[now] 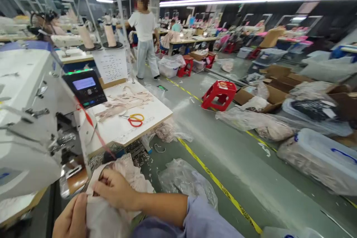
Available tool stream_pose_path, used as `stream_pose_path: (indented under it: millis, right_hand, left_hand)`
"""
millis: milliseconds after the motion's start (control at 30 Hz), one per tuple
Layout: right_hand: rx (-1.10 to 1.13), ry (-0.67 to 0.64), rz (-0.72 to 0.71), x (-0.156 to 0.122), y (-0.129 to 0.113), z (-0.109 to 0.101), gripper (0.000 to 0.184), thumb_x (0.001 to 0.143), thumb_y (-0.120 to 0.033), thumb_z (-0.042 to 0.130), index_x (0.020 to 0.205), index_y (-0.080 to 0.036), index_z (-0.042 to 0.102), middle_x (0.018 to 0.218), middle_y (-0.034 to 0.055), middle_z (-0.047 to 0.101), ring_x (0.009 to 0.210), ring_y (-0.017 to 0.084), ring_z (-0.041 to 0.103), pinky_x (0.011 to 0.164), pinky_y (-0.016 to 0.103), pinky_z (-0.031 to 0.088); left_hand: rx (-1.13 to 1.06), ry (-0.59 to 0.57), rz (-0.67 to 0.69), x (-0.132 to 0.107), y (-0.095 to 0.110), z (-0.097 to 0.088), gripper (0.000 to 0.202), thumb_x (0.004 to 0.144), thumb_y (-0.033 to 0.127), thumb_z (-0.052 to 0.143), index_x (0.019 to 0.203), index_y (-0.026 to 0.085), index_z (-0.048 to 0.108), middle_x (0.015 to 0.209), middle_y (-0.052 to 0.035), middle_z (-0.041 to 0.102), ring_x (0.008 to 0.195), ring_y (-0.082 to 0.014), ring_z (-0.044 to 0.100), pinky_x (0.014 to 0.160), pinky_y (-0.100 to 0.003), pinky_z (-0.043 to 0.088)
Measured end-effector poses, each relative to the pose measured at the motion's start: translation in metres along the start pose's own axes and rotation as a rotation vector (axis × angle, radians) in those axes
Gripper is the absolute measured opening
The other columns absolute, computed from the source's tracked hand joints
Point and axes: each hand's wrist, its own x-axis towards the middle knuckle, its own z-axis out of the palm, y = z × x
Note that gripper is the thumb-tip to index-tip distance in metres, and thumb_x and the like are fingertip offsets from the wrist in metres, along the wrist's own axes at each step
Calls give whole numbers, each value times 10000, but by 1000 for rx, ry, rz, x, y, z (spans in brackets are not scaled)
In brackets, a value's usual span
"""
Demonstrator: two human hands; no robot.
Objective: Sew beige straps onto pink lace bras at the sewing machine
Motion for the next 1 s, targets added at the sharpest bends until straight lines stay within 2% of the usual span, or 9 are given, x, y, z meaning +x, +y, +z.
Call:
stream_pose_path:
  millis: [100, 167, 267, 333, 400, 467, 600, 800, 1000]
  right_hand:
    - [-155, 11, 6, 3, -18, 2, 277, 831, -451, 644, 891, -188, 583, 768, -17, 588, 655, 105, 532, 624, 224, 435]
    - [-298, 50, 8, 13, -24, -2, 219, 834, -383, 639, 911, -186, 581, 738, -27, 591, 630, 100, 529, 600, 215, 416]
    - [-428, 70, 1, 32, -25, -10, 207, 836, -361, 634, 916, -190, 549, 640, -64, 548, 552, 85, 471, 549, 205, 365]
    - [-471, 53, 8, 43, -25, -14, 210, 839, -366, 624, 916, -191, 535, 609, -75, 530, 531, 83, 448, 539, 206, 351]
    - [-505, 24, 9, 53, -26, -14, 219, 838, -373, 616, 927, -189, 538, 596, -77, 527, 526, 85, 445, 539, 210, 349]
    - [-540, -23, -6, 62, -28, -14, 221, 835, -371, 609, 942, -187, 548, 603, -70, 543, 540, 93, 468, 548, 216, 358]
    - [-637, -111, -63, 81, -32, -10, 133, 821, -308, 587, 894, -198, 573, 644, -36, 598, 626, 136, 558, 608, 249, 421]
    - [-756, -112, -141, 97, -31, -6, 64, 812, -268, 583, 806, -210, 558, 612, -31, 572, 767, 200, 604, 794, 346, 477]
    - [-809, -127, -160, 98, -34, -5, 34, 842, -234, 560, 819, -210, 558, 585, -40, 543, 709, 183, 583, 785, 357, 488]
  left_hand:
    - [-40, 66, -46, -6, 13, -4, 406, 985, 441, 366, 727, 204, 572, 628, 14, 593, 574, -152, 552, 535, -224, 428]
    - [-12, 80, -62, -7, 12, -8, 432, 1000, 424, 337, 750, 191, 601, 619, 5, 594, 571, -154, 559, 545, -233, 423]
    - [46, 110, -67, -6, 3, -13, 309, 984, 390, 437, 1063, 183, 653, 739, -12, 698, 630, -155, 630, 595, -228, 455]
    - [121, 93, 8, -6, -4, -15, 302, 984, 350, 461, 1167, 203, 651, 862, -41, 753, 709, -165, 677, 658, -235, 478]
    - [242, 74, 110, -4, -9, -16, 316, 999, 312, 431, 1142, 210, 693, 892, -63, 770, 747, -178, 696, 686, -245, 470]
    - [372, 81, 167, -1, -12, -17, 342, 1005, 298, 417, 1130, 206, 721, 823, -71, 771, 696, -181, 690, 639, -249, 437]
    - [553, 94, 139, 5, -12, -23, 370, 1002, 346, 422, 1156, 231, 737, 677, -59, 738, 564, -164, 632, 528, -252, 335]
    - [605, 72, 103, 12, -11, -30, 394, 1000, 361, 400, 1179, 255, 735, 647, -56, 734, 541, -162, 611, 515, -259, 291]
    - [623, 75, 97, 14, -10, -30, 389, 998, 357, 405, 1170, 259, 739, 595, -40, 710, 498, -157, 574, 493, -271, 243]
